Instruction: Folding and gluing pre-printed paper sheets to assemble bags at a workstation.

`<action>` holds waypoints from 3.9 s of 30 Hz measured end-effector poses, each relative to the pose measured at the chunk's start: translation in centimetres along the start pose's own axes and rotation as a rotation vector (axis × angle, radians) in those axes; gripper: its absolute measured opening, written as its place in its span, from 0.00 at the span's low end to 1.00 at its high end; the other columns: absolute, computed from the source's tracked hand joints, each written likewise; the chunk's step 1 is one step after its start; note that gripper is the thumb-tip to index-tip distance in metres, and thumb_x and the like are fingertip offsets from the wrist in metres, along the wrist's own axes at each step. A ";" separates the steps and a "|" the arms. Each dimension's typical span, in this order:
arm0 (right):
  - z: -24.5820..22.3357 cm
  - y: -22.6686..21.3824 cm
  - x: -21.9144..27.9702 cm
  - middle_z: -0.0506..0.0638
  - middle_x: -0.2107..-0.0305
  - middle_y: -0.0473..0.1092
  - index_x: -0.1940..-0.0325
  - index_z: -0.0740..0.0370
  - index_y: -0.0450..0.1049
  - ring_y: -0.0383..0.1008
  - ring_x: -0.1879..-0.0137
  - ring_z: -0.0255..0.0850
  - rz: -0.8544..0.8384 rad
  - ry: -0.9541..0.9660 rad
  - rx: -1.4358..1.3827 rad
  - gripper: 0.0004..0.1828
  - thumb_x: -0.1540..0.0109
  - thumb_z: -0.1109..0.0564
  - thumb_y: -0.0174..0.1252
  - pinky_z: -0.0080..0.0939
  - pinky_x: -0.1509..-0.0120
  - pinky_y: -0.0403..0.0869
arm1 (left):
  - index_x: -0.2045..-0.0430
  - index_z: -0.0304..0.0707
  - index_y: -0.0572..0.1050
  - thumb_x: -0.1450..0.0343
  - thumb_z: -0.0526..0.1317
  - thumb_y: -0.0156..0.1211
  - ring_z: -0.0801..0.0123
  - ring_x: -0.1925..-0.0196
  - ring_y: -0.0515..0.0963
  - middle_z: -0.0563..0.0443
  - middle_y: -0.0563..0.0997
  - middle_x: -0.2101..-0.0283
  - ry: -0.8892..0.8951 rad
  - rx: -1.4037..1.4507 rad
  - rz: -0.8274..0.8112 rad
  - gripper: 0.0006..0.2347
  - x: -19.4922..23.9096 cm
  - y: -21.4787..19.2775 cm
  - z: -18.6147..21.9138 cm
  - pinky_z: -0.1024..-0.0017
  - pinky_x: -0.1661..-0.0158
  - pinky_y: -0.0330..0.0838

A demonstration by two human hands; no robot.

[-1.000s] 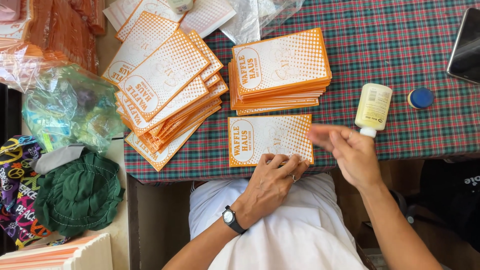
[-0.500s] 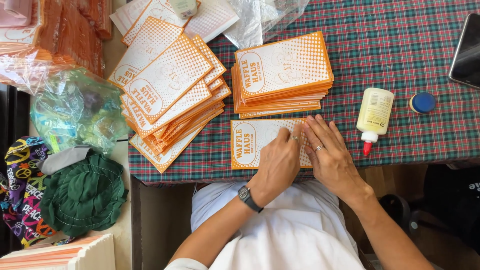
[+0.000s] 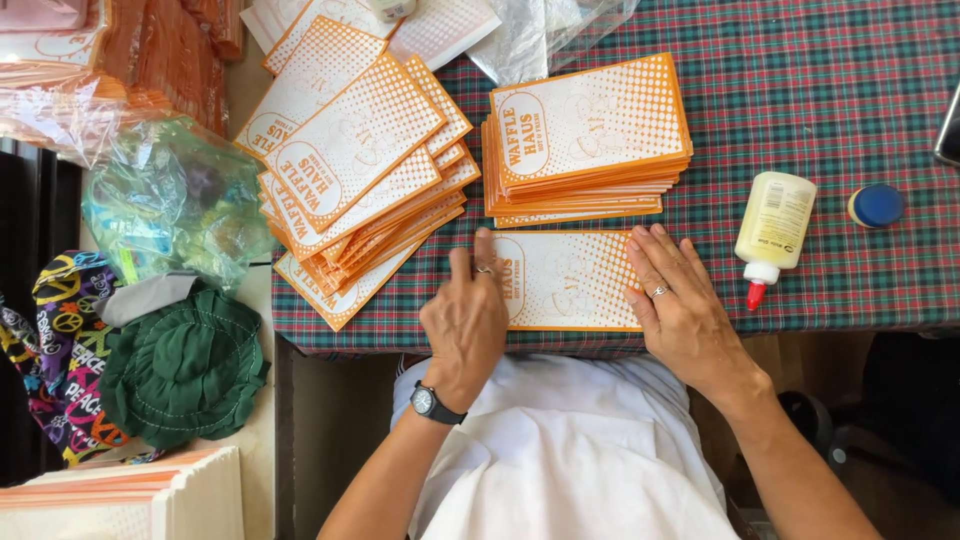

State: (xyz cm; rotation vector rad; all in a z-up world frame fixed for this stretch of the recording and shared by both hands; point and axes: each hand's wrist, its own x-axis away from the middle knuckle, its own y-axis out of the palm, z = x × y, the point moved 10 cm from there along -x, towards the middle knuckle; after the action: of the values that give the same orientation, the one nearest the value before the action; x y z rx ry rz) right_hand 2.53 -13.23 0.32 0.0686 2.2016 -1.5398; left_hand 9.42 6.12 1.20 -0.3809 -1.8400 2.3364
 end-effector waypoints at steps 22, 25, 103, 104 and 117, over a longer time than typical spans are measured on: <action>1.4 0.7 1.0 0.62 0.21 0.36 0.17 0.62 0.38 0.29 0.18 0.61 -0.324 0.059 -0.090 0.59 0.41 0.32 0.56 0.72 0.22 0.28 | 0.36 0.14 0.63 0.55 0.79 0.68 0.52 0.68 0.85 0.43 0.70 0.52 0.143 0.020 -0.267 0.65 -0.1 0.7 -0.4 0.58 0.67 0.81; 2.2 -1.2 -0.6 0.64 0.22 0.37 0.17 0.62 0.40 0.38 0.20 0.63 -0.218 0.171 -0.230 0.65 0.47 0.35 0.65 0.70 0.21 0.39 | 0.30 0.15 0.52 0.55 0.77 0.73 0.53 0.68 0.85 0.38 0.71 0.51 0.074 0.083 -0.290 0.68 0.4 1.2 -0.9 0.57 0.66 0.80; 3.5 -1.3 1.5 0.54 0.57 0.75 0.43 0.60 0.78 0.72 0.42 0.54 -0.031 0.117 -0.196 0.30 0.40 0.80 0.43 0.52 0.33 0.68 | 0.56 0.36 0.81 0.27 0.37 0.62 0.51 0.64 0.84 0.42 0.83 0.67 0.691 0.569 0.286 0.08 2.3 -3.6 3.5 0.61 0.60 0.78; 3.7 -1.3 1.7 0.56 0.59 0.74 0.49 0.65 0.78 0.72 0.41 0.56 -0.016 0.119 -0.180 0.24 0.39 0.79 0.44 0.51 0.33 0.69 | 0.58 0.29 0.80 0.30 0.30 0.59 0.47 0.55 0.82 0.37 0.83 0.62 0.669 0.524 0.177 0.09 1.8 -2.0 3.4 0.55 0.49 0.72; -8.6 -1.0 0.5 0.52 0.50 0.74 0.45 0.61 0.79 0.74 0.42 0.49 0.107 -0.123 -0.167 0.16 0.34 0.66 0.51 0.50 0.34 0.73 | 0.75 0.28 0.82 0.32 0.25 0.58 0.53 0.55 0.80 0.44 0.82 0.72 0.691 0.553 -0.127 0.06 -0.3 2.6 2.9 0.51 0.36 0.64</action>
State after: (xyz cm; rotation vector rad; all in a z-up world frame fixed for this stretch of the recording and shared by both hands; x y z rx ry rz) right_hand -1.08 -5.93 3.33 0.0378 2.1831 -1.2642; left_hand 9.03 2.69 -0.63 -0.8210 -0.8499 2.1179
